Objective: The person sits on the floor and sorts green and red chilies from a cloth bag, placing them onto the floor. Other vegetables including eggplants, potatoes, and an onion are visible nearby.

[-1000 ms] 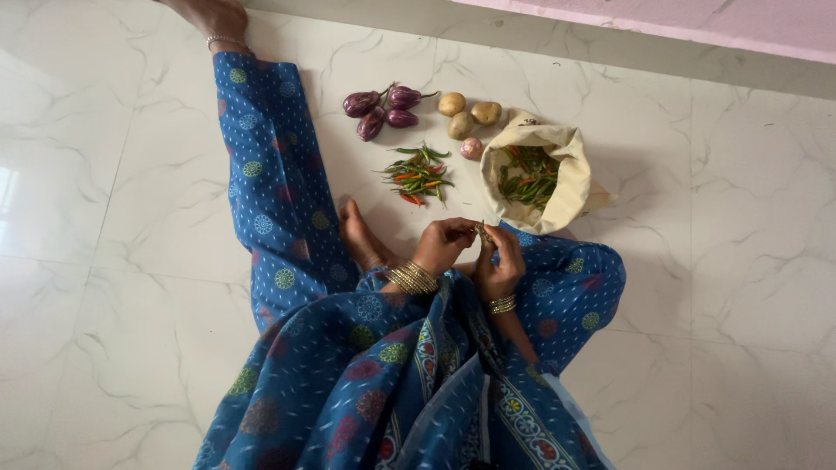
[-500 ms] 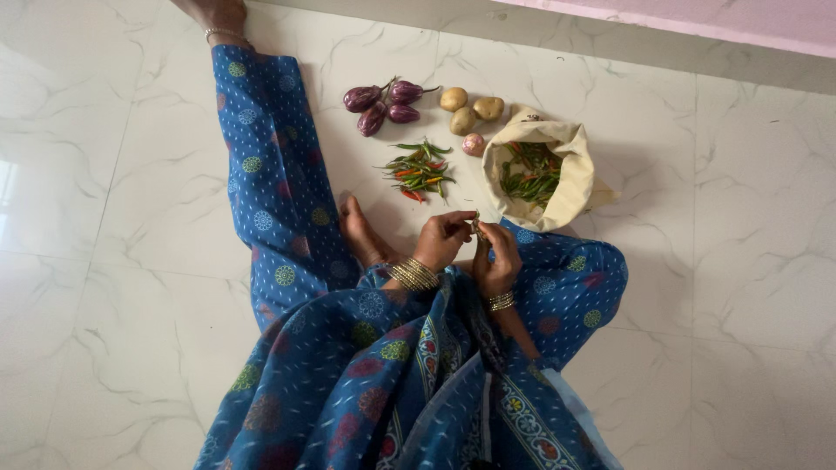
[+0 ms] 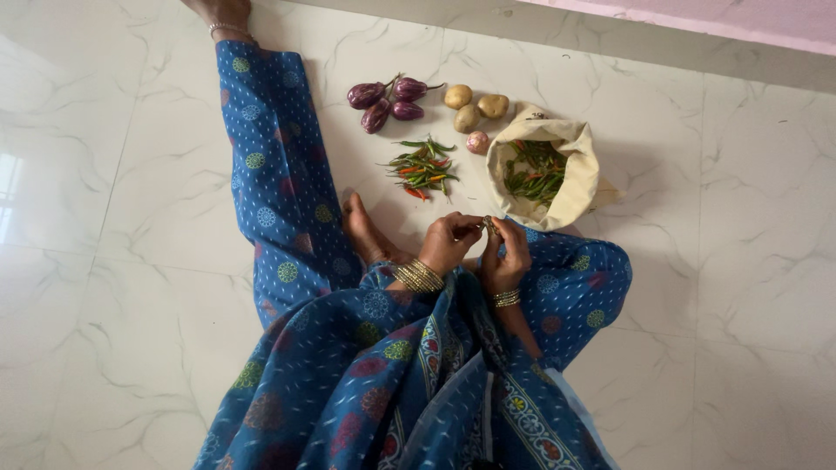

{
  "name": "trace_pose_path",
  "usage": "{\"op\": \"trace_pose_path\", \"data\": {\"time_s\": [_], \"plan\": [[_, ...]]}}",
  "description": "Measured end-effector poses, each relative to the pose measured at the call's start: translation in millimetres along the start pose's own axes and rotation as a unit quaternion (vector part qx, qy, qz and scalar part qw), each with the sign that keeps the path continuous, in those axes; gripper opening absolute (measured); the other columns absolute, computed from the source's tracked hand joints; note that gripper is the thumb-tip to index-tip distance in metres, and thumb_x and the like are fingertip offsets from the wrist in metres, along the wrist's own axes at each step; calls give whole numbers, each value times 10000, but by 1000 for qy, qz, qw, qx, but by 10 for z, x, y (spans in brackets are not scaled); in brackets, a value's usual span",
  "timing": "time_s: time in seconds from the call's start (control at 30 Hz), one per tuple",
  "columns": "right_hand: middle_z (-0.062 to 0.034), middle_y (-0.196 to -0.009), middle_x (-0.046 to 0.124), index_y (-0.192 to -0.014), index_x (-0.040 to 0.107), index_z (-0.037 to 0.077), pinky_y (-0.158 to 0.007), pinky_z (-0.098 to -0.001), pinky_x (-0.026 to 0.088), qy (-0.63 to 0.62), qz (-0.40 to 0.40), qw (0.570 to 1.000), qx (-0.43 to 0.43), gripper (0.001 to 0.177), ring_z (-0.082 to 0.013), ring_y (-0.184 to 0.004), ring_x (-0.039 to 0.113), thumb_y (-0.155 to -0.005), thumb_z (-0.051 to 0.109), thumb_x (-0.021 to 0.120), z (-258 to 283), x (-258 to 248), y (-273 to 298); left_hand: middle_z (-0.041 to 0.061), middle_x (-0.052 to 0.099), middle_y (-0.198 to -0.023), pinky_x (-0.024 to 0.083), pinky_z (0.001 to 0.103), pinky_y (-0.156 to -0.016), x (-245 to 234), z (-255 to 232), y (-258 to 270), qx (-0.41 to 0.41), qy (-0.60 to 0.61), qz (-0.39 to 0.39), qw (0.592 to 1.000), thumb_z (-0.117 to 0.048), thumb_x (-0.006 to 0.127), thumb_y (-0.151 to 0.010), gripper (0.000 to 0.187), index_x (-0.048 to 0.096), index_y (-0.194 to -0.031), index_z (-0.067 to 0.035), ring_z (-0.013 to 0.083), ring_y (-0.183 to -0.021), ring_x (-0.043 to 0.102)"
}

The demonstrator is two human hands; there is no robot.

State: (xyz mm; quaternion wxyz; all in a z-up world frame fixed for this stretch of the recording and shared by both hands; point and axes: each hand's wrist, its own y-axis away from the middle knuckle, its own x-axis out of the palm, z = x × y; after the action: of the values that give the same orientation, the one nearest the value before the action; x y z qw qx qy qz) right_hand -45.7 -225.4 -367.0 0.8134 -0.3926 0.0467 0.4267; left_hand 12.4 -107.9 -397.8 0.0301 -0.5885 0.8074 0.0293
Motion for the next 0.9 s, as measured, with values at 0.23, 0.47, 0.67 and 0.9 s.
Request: {"op": "trace_pose_path", "data": {"time_s": [0.23, 0.47, 0.67, 0.9], "plan": [[-167, -1122, 716, -1188, 714, 31, -882, -384, 584, -3, 13, 1000, 8, 220, -313, -1025, 719, -980, -23, 669, -38, 17, 32, 96, 772, -915, 574, 276, -752, -15, 197, -23, -9, 6, 14, 1000, -66, 739, -883, 240, 754, -1118, -17, 122, -818, 716], [-168, -1107, 725, -1188, 704, 11, -867, -368, 572, 3, -8, 999, 39, 228, -303, -1005, 718, -964, -22, 679, -148, 47, 6, 126, 803, -966, 603, 309, -766, -321, 674, -544, -76, -114, -96, 986, -133, 768, -856, 267, 788, -1116, -77, 178, -826, 770], [-108, -1006, 727, -1212, 695, -24, -710, -278, 559, -71, -106, 981, 148, 185, -131, -832, 681, -1033, 18, 677, -492, -13, 4, 167, 763, -1079, 585, 391, -844, -615, 620, -960, 113, -246, -247, 931, -107, 796, -776, 265, 768, -1037, -74, 299, -948, 731], [-18, -967, 743, -1197, 681, -9, -631, -193, 521, -151, -223, 932, 242, 197, -36, -770, 653, -1008, 44, 689, -1263, -478, -380, 137, 743, -945, 567, 417, -795, 308, 350, -923, 85, -191, -94, 973, -155, 755, -851, 125, 776, -965, -106, 304, -857, 709]]}}
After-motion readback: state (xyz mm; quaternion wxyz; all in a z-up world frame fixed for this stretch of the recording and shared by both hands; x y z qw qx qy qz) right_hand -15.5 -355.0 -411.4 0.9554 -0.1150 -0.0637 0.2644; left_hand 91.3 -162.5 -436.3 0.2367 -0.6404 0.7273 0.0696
